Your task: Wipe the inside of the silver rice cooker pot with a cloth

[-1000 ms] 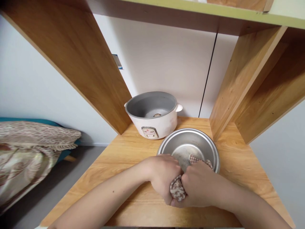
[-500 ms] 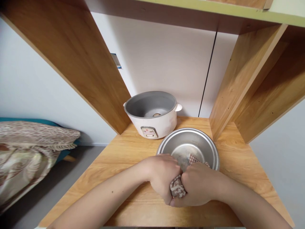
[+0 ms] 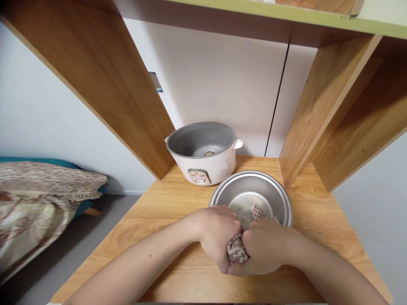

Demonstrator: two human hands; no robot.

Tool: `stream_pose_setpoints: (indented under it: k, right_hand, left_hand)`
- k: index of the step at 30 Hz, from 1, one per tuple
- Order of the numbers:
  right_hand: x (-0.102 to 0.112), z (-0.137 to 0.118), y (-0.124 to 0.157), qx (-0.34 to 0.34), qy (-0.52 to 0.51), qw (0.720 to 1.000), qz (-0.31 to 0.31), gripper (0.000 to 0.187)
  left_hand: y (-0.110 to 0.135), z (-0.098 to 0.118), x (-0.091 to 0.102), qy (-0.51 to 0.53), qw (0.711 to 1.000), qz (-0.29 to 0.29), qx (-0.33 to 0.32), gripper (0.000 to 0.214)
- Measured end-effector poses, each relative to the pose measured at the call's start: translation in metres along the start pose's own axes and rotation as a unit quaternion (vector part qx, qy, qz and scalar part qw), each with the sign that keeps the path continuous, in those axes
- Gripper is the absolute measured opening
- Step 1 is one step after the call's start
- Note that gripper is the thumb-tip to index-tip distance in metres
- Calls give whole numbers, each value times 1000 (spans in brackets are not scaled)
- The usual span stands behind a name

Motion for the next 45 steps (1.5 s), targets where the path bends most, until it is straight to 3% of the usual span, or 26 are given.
stream_pose_setpoints:
  k: [9,14,20,24,30,34,45]
  right_hand:
    - [2,-6,4,-31,49,997,55,53]
    - [4,-11,6,-66,102,992,34,52]
    - [4,-7,4,18,32,999,36,50]
    - [-4,3,2,8,17,1000,4,54]
    - [3,-9,4,6,58,996,70,52]
    - [6,-12,5,-33,96,993,58,49]
    - [2,-3,5,5,-2,1000,29,50]
  left_hand:
    - [-1,0,0,21,1000,14,-13,34]
    - [-1,0,0,39,999,15,-34,34]
    - [0,0,0,17,1000,7,-6,33]
    - [0,0,-1,1,1000,3,4,33]
    - [-1,1,-1,14,1000,15,-12,37]
    - [-1,2,-1,11,1000,9,-20,39]
    - [0,0,0,7,1000,4,-1,35]
Point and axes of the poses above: each hand's wrist, its own y-axis away from the middle knuckle, its own x-axis out of the back of the hand, z = x × y, the point moved 6 cm from there along -y, towards the middle knuckle
